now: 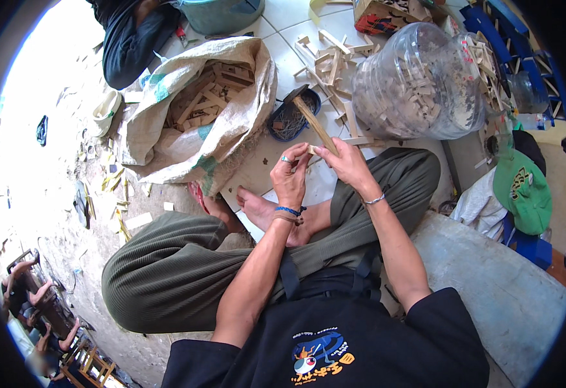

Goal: The person sits on the floor and assembles small wooden pieces by hand, inserting nails and using a hammer to secure them. They repeatedly pick up pieces, align them, and tap the nails into place.

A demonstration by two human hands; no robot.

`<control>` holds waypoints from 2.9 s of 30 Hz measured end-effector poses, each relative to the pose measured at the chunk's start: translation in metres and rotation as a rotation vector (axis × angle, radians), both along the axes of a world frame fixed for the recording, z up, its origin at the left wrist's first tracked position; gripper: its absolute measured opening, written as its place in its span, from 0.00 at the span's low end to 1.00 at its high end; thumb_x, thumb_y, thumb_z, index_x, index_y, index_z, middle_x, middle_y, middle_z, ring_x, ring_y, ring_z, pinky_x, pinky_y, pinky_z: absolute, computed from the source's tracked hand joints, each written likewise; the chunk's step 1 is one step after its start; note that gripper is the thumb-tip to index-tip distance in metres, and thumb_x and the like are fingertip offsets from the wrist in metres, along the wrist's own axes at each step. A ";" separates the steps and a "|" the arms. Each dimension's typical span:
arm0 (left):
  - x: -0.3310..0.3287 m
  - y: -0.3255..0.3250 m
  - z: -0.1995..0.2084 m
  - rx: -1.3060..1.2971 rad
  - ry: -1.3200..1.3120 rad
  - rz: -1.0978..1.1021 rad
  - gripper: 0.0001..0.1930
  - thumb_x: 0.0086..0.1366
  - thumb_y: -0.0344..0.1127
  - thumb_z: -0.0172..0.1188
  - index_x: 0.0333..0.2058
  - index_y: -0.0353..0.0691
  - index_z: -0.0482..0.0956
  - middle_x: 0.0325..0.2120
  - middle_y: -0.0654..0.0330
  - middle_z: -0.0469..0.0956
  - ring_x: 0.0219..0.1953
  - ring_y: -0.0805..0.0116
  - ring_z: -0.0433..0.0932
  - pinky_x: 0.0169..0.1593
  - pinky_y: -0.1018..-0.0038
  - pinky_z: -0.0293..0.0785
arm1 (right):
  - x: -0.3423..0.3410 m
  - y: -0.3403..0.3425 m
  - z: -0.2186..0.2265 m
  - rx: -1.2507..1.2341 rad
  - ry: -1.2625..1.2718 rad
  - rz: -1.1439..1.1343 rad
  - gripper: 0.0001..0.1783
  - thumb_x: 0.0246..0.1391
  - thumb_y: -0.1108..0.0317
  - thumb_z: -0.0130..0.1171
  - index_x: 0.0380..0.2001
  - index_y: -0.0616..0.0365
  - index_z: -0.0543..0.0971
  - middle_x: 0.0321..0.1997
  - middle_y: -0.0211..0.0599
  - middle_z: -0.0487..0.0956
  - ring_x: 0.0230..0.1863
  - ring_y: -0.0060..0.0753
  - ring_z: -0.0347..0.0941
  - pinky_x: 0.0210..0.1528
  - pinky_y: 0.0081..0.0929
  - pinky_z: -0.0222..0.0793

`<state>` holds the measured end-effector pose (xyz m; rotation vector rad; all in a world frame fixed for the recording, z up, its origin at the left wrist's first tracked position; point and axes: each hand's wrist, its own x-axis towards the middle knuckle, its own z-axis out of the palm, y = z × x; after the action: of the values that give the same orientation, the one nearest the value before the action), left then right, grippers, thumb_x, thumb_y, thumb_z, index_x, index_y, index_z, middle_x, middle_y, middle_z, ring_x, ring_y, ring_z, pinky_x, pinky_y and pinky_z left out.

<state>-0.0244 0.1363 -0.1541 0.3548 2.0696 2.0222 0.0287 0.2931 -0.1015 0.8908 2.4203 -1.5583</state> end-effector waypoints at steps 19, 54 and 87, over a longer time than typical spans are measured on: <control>-0.012 0.000 0.008 -0.106 -0.019 -0.170 0.17 0.67 0.27 0.70 0.54 0.36 0.83 0.45 0.56 0.88 0.48 0.68 0.87 0.51 0.70 0.86 | 0.006 0.010 -0.003 -0.052 -0.009 -0.021 0.24 0.67 0.47 0.64 0.38 0.62 0.80 0.22 0.29 0.77 0.25 0.22 0.72 0.29 0.29 0.68; -0.015 0.003 -0.010 0.105 -0.062 -0.195 0.11 0.60 0.23 0.75 0.42 0.35 0.89 0.41 0.57 0.89 0.43 0.73 0.87 0.49 0.74 0.84 | 0.035 -0.006 0.066 0.434 0.149 -0.038 0.23 0.71 0.60 0.60 0.64 0.55 0.75 0.36 0.57 0.83 0.39 0.64 0.82 0.40 0.45 0.75; -0.011 0.007 0.002 -0.041 0.129 -0.125 0.09 0.62 0.23 0.73 0.40 0.38 0.88 0.41 0.58 0.89 0.44 0.65 0.86 0.51 0.69 0.81 | 0.119 -0.049 0.059 0.636 0.198 0.036 0.36 0.70 0.73 0.60 0.77 0.35 0.66 0.33 0.45 0.81 0.28 0.47 0.76 0.35 0.42 0.75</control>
<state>-0.0352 0.1430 -0.1523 0.6059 2.1018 1.9291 0.1478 0.2445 -0.0426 0.7869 3.1237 -0.8906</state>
